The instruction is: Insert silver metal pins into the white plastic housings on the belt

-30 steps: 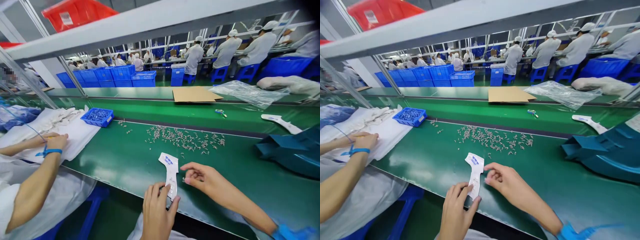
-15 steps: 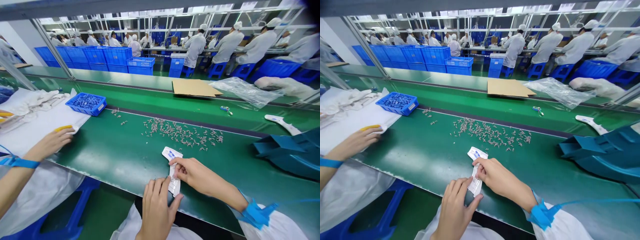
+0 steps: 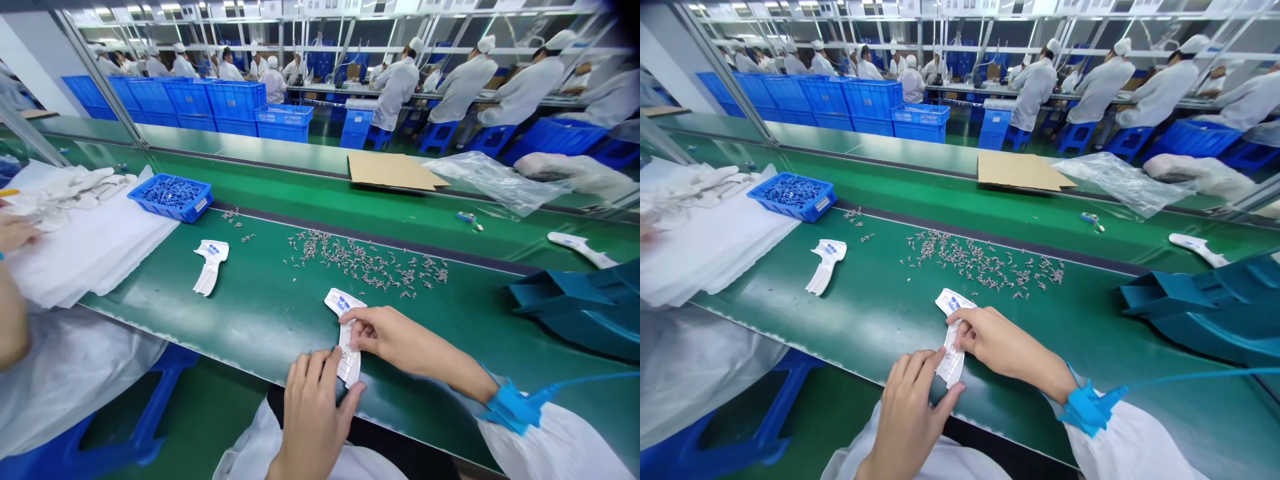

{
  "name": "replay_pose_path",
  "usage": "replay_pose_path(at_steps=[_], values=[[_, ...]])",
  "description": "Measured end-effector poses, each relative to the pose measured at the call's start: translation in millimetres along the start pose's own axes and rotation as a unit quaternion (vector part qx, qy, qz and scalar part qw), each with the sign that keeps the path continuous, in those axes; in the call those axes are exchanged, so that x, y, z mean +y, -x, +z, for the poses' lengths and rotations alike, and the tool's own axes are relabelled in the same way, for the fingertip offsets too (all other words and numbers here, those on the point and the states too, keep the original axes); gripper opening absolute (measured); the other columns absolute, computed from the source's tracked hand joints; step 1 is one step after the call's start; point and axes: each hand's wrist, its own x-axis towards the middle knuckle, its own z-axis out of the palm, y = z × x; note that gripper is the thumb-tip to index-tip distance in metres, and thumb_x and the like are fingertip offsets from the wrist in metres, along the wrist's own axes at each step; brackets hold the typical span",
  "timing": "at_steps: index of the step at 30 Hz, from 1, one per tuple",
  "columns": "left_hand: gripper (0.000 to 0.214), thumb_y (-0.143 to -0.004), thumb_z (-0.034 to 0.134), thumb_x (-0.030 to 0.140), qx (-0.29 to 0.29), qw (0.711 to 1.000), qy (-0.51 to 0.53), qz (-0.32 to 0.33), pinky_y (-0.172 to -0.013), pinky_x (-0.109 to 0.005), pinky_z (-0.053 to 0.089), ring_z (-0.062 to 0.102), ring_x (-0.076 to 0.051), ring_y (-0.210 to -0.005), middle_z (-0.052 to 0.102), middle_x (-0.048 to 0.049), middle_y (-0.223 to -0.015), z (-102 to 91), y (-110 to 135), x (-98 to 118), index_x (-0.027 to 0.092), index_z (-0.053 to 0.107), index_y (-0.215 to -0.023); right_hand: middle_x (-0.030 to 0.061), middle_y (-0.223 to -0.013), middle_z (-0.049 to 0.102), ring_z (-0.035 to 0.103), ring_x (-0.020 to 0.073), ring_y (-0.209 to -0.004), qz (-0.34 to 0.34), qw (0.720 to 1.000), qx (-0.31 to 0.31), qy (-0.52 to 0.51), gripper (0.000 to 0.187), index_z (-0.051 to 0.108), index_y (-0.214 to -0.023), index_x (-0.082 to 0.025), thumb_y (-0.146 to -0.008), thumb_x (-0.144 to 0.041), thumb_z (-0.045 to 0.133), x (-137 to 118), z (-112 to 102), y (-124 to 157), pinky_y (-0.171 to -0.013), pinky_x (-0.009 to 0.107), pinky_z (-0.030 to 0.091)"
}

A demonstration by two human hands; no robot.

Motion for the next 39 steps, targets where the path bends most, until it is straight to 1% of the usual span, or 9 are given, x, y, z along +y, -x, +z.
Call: replay_pose_path(at_steps=[4, 8, 13, 17, 22, 26, 32, 36, 39], values=[[0.041, -0.083, 0.074, 0.034, -0.011, 1.000, 0.004, -0.002, -0.074, -0.037, 0.048, 0.062, -0.023, -0.086, 0.069, -0.0040, -0.101, -1.3, 0, 1, 0.023, 0.059, -0.120, 0.0044, -0.090, 0.073, 0.067, 0.0216, -0.085, -0.005, 1.000, -0.004, 0.012, 0.032, 0.063, -0.122, -0.020, -0.093, -0.031, 0.055, 0, 0, -2, -0.071, 0.028, 0.049], [0.038, -0.085, 0.072, 0.034, -0.006, 1.000, 0.010, 0.001, -0.073, -0.036, 0.048, 0.061, -0.022, -0.084, 0.068, -0.0040, -0.101, -2.2, -1, 2, 0.022, 0.059, -0.119, 0.0035, -0.090, 0.074, 0.067, 0.0220, -0.087, -0.008, 1.000, -0.018, 0.012, 0.030, 0.063, -0.121, -0.022, -0.093, -0.028, 0.054, 0, 0, -3, -0.072, 0.028, 0.048], [0.038, -0.085, 0.072, 0.034, -0.007, 1.000, 0.009, 0.002, -0.072, -0.036, 0.048, 0.061, -0.022, -0.083, 0.069, -0.0040, -0.099, -2.1, -1, 1, 0.022, 0.060, -0.118, 0.0039, -0.090, 0.072, 0.065, 0.0227, -0.086, 0.013, 0.997, -0.002, 0.072, 0.032, 0.062, -0.122, -0.022, -0.092, -0.028, 0.054, -7, 1, -3, -0.068, 0.028, 0.045], [0.040, -0.083, 0.074, 0.032, -0.015, 1.000, 0.011, 0.002, -0.073, -0.036, 0.048, 0.061, -0.022, -0.084, 0.068, -0.0033, -0.099, -1.8, -1, 1, 0.022, 0.060, -0.118, 0.0052, -0.091, 0.071, 0.064, 0.0223, -0.083, 0.034, 0.992, -0.002, 0.121, 0.031, 0.062, -0.120, -0.021, -0.090, -0.024, 0.054, -14, 2, -5, -0.064, 0.027, 0.041], [0.037, -0.085, 0.071, 0.032, -0.020, 1.000, 0.008, 0.001, -0.073, -0.036, 0.048, 0.061, -0.022, -0.085, 0.068, -0.0038, -0.100, -1.3, -1, 0, 0.022, 0.060, -0.119, 0.0053, -0.086, 0.069, 0.062, 0.0225, -0.083, 0.027, 0.986, -0.011, 0.163, 0.026, 0.064, -0.114, -0.022, -0.090, -0.020, 0.053, -19, 1, -7, -0.063, 0.028, 0.038], [0.032, -0.088, 0.066, 0.032, -0.020, 1.000, 0.007, 0.001, -0.072, -0.036, 0.048, 0.062, -0.022, -0.084, 0.068, -0.0043, -0.100, -1.4, 0, 1, 0.022, 0.060, -0.118, 0.0038, -0.082, 0.069, 0.061, 0.0222, -0.081, 0.028, 0.988, -0.022, 0.151, 0.022, 0.065, -0.109, -0.023, -0.089, -0.020, 0.056, -16, -1, -8, -0.061, 0.027, 0.037], [0.031, -0.090, 0.062, 0.030, -0.030, 1.000, -0.001, 0.001, -0.071, -0.035, 0.046, 0.061, -0.022, -0.083, 0.067, -0.0045, -0.098, -3.5, 1, 2, 0.022, 0.060, -0.120, 0.0014, -0.084, 0.069, 0.061, 0.0201, -0.079, 0.028, 0.992, -0.016, 0.125, 0.011, 0.064, -0.098, -0.024, -0.089, -0.026, 0.060, -5, -3, -9, -0.060, 0.026, 0.038], [0.024, -0.096, 0.056, 0.034, -0.066, 0.998, 0.011, 0.013, -0.071, -0.034, 0.046, 0.060, -0.021, -0.083, 0.066, -0.0035, -0.096, -12.5, -11, -3, 0.023, 0.061, -0.117, 0.0016, -0.083, 0.071, 0.064, 0.0201, -0.077, 0.006, 0.996, -0.027, 0.080, 0.016, 0.065, -0.102, -0.022, -0.088, -0.029, 0.062, -3, -4, -9, -0.063, 0.027, 0.042], [0.017, -0.099, 0.047, 0.025, -0.099, 0.994, -0.025, 0.045, -0.070, -0.033, 0.045, 0.059, -0.019, -0.080, 0.065, -0.0015, -0.093, -20.0, -24, -9, 0.025, 0.063, -0.107, 0.0022, -0.080, 0.073, 0.067, 0.0197, -0.075, -0.013, 0.999, -0.024, 0.036, 0.019, 0.066, -0.106, -0.021, -0.092, -0.029, 0.056, -6, -5, -5, -0.066, 0.027, 0.046]])
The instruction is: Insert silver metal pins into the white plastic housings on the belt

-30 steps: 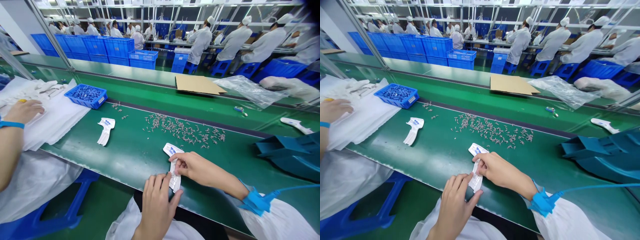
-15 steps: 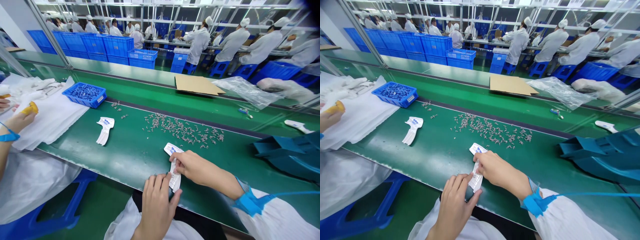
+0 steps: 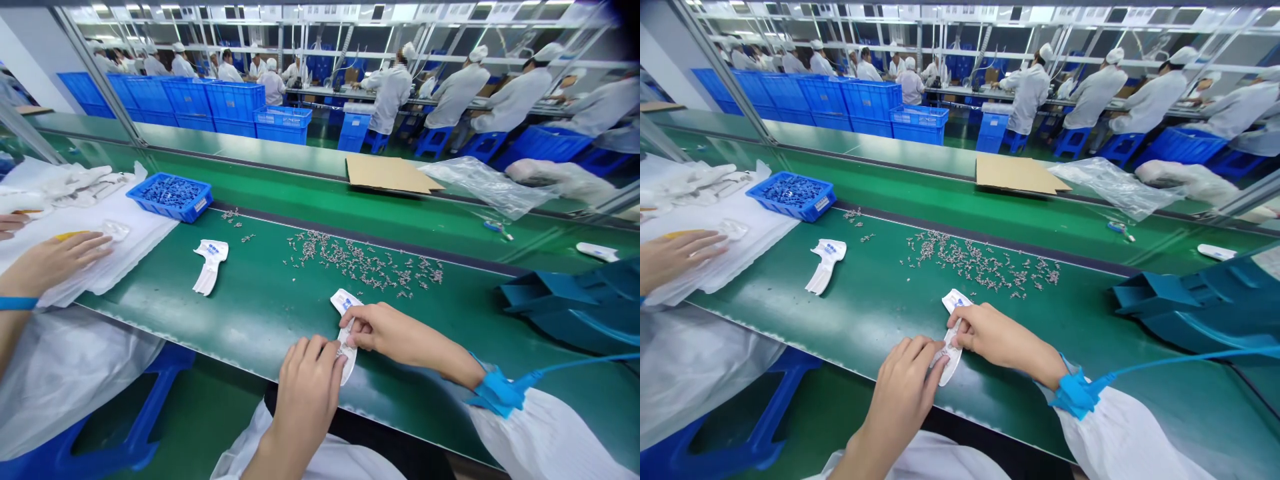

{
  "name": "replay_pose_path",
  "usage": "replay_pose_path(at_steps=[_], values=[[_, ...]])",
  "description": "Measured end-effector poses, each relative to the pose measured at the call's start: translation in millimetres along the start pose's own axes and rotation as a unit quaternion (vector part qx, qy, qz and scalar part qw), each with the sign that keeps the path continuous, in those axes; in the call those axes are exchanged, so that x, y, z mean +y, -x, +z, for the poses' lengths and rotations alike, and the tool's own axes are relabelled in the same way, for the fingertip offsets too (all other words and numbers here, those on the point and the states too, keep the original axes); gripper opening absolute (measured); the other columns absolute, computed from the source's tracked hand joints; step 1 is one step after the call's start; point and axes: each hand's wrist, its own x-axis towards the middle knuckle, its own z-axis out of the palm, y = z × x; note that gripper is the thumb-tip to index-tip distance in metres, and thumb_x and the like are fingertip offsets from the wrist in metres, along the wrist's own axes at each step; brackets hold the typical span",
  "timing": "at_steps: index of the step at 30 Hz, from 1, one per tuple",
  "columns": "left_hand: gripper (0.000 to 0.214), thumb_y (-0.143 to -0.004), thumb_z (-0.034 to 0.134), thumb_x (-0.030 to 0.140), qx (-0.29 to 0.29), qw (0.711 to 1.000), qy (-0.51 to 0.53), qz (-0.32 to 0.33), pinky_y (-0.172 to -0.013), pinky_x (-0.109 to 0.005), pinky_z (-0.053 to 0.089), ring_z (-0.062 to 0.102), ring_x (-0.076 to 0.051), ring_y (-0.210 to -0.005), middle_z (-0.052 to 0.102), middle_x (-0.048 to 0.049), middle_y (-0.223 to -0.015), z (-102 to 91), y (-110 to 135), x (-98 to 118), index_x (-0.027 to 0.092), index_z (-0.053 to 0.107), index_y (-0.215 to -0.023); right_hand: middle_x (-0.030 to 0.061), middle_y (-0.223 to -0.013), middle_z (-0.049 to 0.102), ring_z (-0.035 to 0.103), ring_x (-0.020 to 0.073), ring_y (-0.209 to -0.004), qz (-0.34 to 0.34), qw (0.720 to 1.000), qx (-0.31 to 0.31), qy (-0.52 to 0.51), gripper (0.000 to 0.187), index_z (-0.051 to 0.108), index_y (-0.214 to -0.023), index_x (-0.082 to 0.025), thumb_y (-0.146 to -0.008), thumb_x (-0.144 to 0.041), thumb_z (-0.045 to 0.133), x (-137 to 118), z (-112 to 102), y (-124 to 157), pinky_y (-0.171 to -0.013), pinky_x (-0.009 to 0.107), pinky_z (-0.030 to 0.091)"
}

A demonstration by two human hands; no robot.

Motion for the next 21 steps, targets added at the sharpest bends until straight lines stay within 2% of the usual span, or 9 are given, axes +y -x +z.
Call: replay_pose_path(at_steps=[4, 9, 13, 18, 21], values=[[0.017, -0.094, 0.051, 0.012, -0.030, 0.996, -0.085, 0.026, -0.065, -0.033, 0.043, 0.058, -0.019, -0.075, 0.065, -0.0002, -0.089, -5.8, -11, -2, 0.024, 0.063, -0.093, 0.0028, -0.086, 0.074, 0.069, 0.0200, -0.082, -0.011, 0.999, 0.035, -0.013, 0.021, 0.066, -0.108, -0.022, -0.095, -0.029, 0.050, -4, 0, 10, -0.069, 0.026, 0.048], [0.021, -0.085, 0.056, 0.003, -0.055, 0.987, -0.127, 0.075, -0.065, -0.034, 0.040, 0.057, -0.021, -0.076, 0.064, -0.0010, -0.087, -7.2, -19, 1, 0.022, 0.062, -0.089, 0.0034, -0.086, 0.072, 0.068, 0.0192, -0.079, -0.004, 0.996, 0.083, -0.017, 0.021, 0.065, -0.109, -0.021, -0.096, -0.028, 0.049, -4, 6, 19, -0.069, 0.026, 0.048], [0.021, -0.084, 0.056, 0.002, -0.082, 0.979, -0.148, 0.110, -0.065, -0.034, 0.039, 0.057, -0.020, -0.077, 0.065, -0.0010, -0.088, -12.0, -28, 3, 0.021, 0.063, -0.090, 0.0050, -0.095, 0.072, 0.067, 0.0196, -0.081, 0.019, 0.985, 0.172, -0.014, 0.021, 0.065, -0.109, -0.022, -0.097, -0.029, 0.049, 1, 17, 22, -0.072, 0.029, 0.049], [0.020, -0.082, 0.057, 0.002, -0.111, 0.971, -0.165, 0.132, -0.063, -0.033, 0.039, 0.058, -0.021, -0.077, 0.065, -0.0003, -0.085, -22.7, -37, 6, 0.021, 0.062, -0.083, 0.0045, -0.098, 0.070, 0.066, 0.0192, -0.082, 0.003, 0.978, 0.206, -0.022, 0.019, 0.065, -0.102, -0.023, -0.097, -0.027, 0.047, 9, 28, 25, -0.074, 0.030, 0.050], [0.018, -0.086, 0.055, 0.006, -0.129, 0.971, -0.152, 0.131, -0.063, -0.034, 0.039, 0.058, -0.021, -0.075, 0.064, 0.0004, -0.085, -29.8, -40, 8, 0.022, 0.061, -0.084, 0.0055, -0.096, 0.068, 0.065, 0.0200, -0.081, 0.029, 0.960, 0.278, -0.010, 0.017, 0.062, -0.101, -0.023, -0.096, -0.029, 0.047, 15, 39, 26, -0.073, 0.031, 0.049]])
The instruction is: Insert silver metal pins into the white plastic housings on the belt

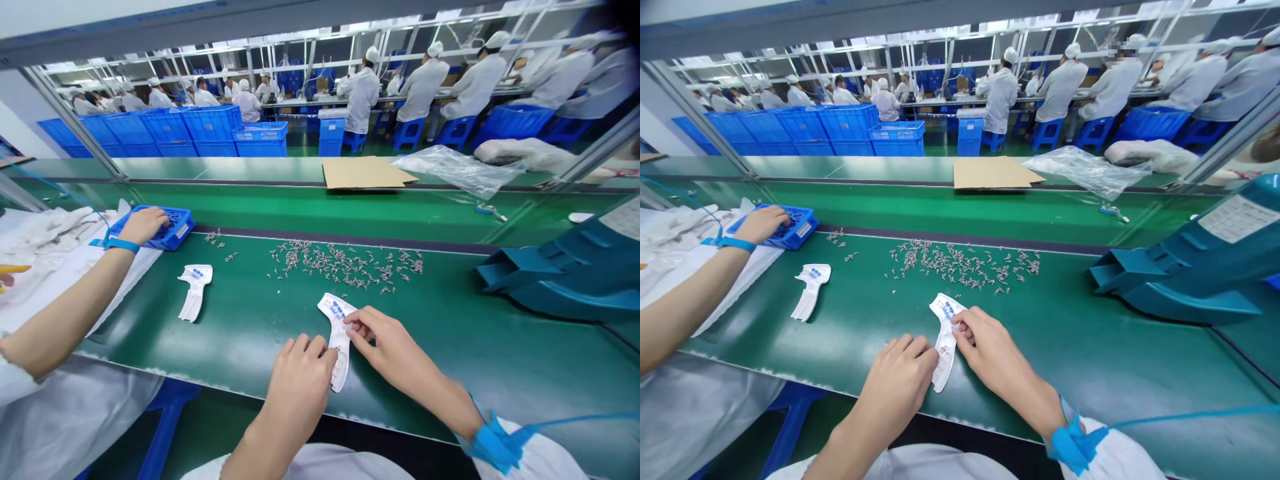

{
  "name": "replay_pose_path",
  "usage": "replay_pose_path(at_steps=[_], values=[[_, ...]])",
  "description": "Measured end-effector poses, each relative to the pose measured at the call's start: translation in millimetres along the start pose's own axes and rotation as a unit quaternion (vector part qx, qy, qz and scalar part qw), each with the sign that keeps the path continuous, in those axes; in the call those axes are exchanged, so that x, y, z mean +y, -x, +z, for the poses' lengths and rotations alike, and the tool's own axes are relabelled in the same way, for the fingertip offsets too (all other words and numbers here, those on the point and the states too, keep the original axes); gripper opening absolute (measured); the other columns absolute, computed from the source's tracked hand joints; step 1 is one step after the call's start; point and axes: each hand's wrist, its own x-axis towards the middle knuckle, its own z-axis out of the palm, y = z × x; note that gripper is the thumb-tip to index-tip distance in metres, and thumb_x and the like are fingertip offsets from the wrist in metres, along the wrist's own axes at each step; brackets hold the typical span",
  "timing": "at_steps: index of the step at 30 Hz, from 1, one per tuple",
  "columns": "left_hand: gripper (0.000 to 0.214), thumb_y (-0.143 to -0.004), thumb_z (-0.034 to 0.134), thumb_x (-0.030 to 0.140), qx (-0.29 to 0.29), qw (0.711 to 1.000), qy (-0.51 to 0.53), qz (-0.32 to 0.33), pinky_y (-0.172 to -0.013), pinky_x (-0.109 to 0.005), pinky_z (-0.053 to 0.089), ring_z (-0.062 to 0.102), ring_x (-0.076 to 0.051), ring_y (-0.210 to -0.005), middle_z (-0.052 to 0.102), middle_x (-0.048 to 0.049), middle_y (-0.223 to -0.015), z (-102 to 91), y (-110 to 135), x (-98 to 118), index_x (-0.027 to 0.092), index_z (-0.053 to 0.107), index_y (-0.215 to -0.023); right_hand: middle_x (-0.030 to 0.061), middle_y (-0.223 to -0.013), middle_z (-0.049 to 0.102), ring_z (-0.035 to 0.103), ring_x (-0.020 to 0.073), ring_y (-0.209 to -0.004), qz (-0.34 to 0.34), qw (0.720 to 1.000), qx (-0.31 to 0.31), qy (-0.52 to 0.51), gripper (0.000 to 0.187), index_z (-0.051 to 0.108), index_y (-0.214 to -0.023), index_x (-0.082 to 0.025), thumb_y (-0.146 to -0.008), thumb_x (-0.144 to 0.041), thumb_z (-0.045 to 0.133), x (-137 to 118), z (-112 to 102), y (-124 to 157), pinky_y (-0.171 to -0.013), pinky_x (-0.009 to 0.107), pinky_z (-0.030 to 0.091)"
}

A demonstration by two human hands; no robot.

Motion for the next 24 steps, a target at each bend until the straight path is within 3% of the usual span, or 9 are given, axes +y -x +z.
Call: replay_pose_path(at_steps=[4, 10, 16, 20, 24], values=[[0.016, -0.097, 0.045, 0.017, 0.016, 0.987, 0.147, -0.060, -0.070, -0.032, 0.041, 0.058, -0.019, -0.081, 0.064, 0.0005, -0.091, -0.2, 5, -7, 0.024, 0.058, -0.091, 0.0052, -0.092, 0.067, 0.065, 0.0216, -0.077, 0.070, 0.995, 0.069, 0.031, 0.016, 0.058, -0.099, -0.023, -0.093, -0.036, 0.053, 7, 13, 4, -0.069, 0.033, 0.047], [0.019, -0.099, 0.046, 0.035, 0.094, 0.927, 0.316, -0.181, -0.069, -0.028, 0.044, 0.060, -0.017, -0.078, 0.064, 0.0000, -0.085, 25.5, 22, -28, 0.024, 0.059, -0.090, 0.0007, -0.079, 0.068, 0.064, 0.0189, -0.071, 0.115, 0.993, 0.035, -0.011, 0.007, 0.056, -0.087, -0.024, -0.091, -0.027, 0.050, 8, 12, -6, -0.062, 0.028, 0.043], [0.016, -0.097, 0.051, 0.033, 0.163, 0.903, 0.356, -0.178, -0.072, -0.025, 0.047, 0.062, -0.016, -0.079, 0.067, -0.0012, -0.087, 40.2, 27, -29, 0.025, 0.063, -0.091, 0.0000, -0.076, 0.067, 0.065, 0.0205, -0.069, 0.152, 0.988, 0.013, 0.031, 0.009, 0.053, -0.092, -0.024, -0.089, -0.032, 0.055, 3, 15, -13, -0.060, 0.029, 0.041], [0.014, -0.095, 0.053, 0.031, 0.204, 0.897, 0.356, -0.164, -0.070, -0.024, 0.047, 0.062, -0.015, -0.072, 0.067, -0.0008, -0.082, 48.5, 23, -27, 0.025, 0.064, -0.088, -0.0039, -0.076, 0.063, 0.065, 0.0146, -0.056, 0.174, 0.978, -0.044, -0.105, 0.014, 0.049, -0.097, -0.023, -0.086, -0.027, 0.058, 5, 17, -17, -0.056, 0.026, 0.047], [0.020, -0.097, 0.050, 0.033, 0.269, 0.879, 0.351, -0.179, -0.067, -0.023, 0.046, 0.058, -0.013, -0.064, 0.064, 0.0007, -0.076, 62.3, 19, -27, 0.024, 0.061, -0.083, -0.0053, -0.075, 0.063, 0.065, 0.0124, -0.053, 0.188, 0.943, -0.052, -0.268, 0.025, 0.050, -0.098, -0.022, -0.083, -0.032, 0.068, 17, -3, -41, -0.050, 0.023, 0.053]])
